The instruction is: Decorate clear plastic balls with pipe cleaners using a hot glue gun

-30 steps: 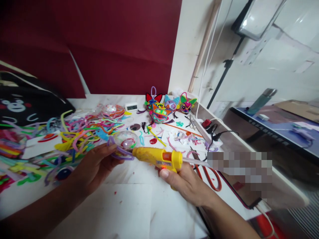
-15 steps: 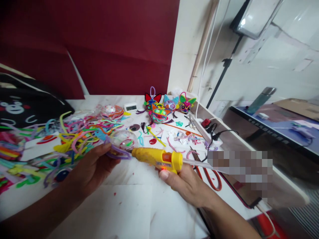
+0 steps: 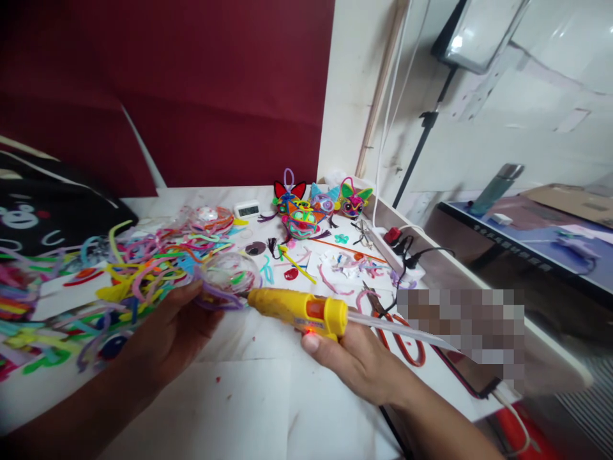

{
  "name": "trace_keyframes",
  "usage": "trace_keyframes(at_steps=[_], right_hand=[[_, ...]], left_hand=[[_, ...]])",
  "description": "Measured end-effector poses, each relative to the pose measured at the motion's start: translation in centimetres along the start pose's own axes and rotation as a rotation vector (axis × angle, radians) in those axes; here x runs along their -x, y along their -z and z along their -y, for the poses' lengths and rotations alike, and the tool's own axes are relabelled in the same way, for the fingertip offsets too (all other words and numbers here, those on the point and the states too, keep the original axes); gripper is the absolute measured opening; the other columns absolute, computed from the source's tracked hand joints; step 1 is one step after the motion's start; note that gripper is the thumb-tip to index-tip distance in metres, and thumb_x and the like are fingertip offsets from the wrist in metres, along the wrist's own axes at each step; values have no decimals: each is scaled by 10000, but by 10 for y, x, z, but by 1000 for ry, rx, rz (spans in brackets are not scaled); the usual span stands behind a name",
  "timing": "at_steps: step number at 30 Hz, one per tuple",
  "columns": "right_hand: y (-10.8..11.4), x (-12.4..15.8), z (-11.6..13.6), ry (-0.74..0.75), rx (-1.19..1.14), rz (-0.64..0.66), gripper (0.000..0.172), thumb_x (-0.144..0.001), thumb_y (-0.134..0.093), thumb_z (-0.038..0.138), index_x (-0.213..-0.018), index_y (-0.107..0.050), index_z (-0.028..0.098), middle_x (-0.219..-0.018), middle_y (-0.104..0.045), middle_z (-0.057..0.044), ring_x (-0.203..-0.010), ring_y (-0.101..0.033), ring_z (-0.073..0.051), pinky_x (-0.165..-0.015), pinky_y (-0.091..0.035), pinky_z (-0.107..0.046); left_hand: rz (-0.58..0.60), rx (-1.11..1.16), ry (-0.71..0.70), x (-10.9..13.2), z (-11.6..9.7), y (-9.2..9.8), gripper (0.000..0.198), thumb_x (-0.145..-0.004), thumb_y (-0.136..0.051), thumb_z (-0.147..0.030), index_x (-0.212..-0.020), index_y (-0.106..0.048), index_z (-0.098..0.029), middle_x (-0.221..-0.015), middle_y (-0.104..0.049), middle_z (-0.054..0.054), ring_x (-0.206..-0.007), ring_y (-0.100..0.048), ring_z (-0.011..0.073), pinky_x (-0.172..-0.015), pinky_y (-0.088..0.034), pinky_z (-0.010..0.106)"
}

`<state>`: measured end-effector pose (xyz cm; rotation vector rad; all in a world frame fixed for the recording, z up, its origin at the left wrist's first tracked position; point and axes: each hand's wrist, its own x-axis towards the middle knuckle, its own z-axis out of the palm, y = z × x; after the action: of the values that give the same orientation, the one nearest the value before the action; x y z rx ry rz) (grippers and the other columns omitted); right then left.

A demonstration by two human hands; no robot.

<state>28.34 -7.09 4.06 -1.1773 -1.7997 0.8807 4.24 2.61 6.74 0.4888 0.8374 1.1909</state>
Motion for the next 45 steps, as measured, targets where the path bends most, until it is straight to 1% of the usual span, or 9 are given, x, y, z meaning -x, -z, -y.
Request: trace_keyframes(at_steps=[6,9,14,18,21,27,33,37,45], right_hand=[[-1,2,2,3,19,5,292,-1010,-444,447,-1036,-619,215,-909,-637,-23,-791,-583,-157,-702,-480,-239],[0,1,4,5,50,13,318,-1011,-429,464,-959,-603,203,-874,-615,-24,-745,-563,-149,-662,-469,-235],[0,-3,10,58,86,7,314,-1014,-417,453,-942,-589,201,-878,-624,-36,-795,-591,-166,-694,-487,-246],[-1,-4,9,79,104,-2,324,-1011,-418,453,-876,-565,198,-852,-615,-38,-778,-593,-168,-689,-500,-255],[-1,-2,7,78,105,-8,307,-1007,-428,443,-893,-573,198,-872,-625,-46,-785,-599,-174,-688,-509,-263],[-1,0,6,61,109,-33,286,-995,-455,433,-917,-602,200,-898,-652,-59,-814,-623,-197,-723,-521,-283],[-1,-1,8,88,129,-52,294,-1000,-448,438,-916,-601,202,-873,-650,-51,-785,-622,-183,-700,-515,-263],[-1,-1,10,92,152,-46,334,-1005,-423,460,-888,-599,201,-865,-646,-52,-783,-618,-184,-702,-516,-269],[-1,-1,9,100,197,-48,346,-1008,-413,467,-902,-609,203,-883,-660,-61,-803,-637,-193,-700,-530,-277]], left_hand=[[23,-2,16,0,3,0,260,-810,-598,-13,-623,-724,-142,-600,-736,30,-501,-691,146,-433,-576,199],[31,-12,29,1,5,1,264,-813,-594,-13,-619,-724,-134,-603,-738,37,-505,-693,147,-432,-575,196],[46,-23,59,1,8,3,230,-821,-611,-36,-654,-732,-137,-626,-747,39,-520,-703,154,-453,-588,208],[23,-9,58,2,7,0,289,-848,-560,-18,-632,-716,-131,-608,-738,34,-502,-692,142,-435,-579,201],[-2,0,58,5,4,-2,332,-858,-527,1,-612,-704,-134,-589,-729,27,-489,-686,136,-424,-573,196],[-35,15,58,7,0,-3,330,-856,-531,2,-607,-695,-141,-586,-730,27,-485,-688,144,-410,-568,196],[-63,35,66,5,-2,-5,375,-889,-494,-12,-594,-684,-146,-567,-717,16,-464,-676,132,-404,-561,191],[-72,53,54,7,-4,-5,379,-898,-470,-5,-640,-702,-158,-592,-726,6,-470,-678,131,-401,-562,193],[-82,66,46,6,-4,-6,382,-913,-459,-22,-660,-707,-165,-608,-731,3,-470,-678,130,-391,-555,186]])
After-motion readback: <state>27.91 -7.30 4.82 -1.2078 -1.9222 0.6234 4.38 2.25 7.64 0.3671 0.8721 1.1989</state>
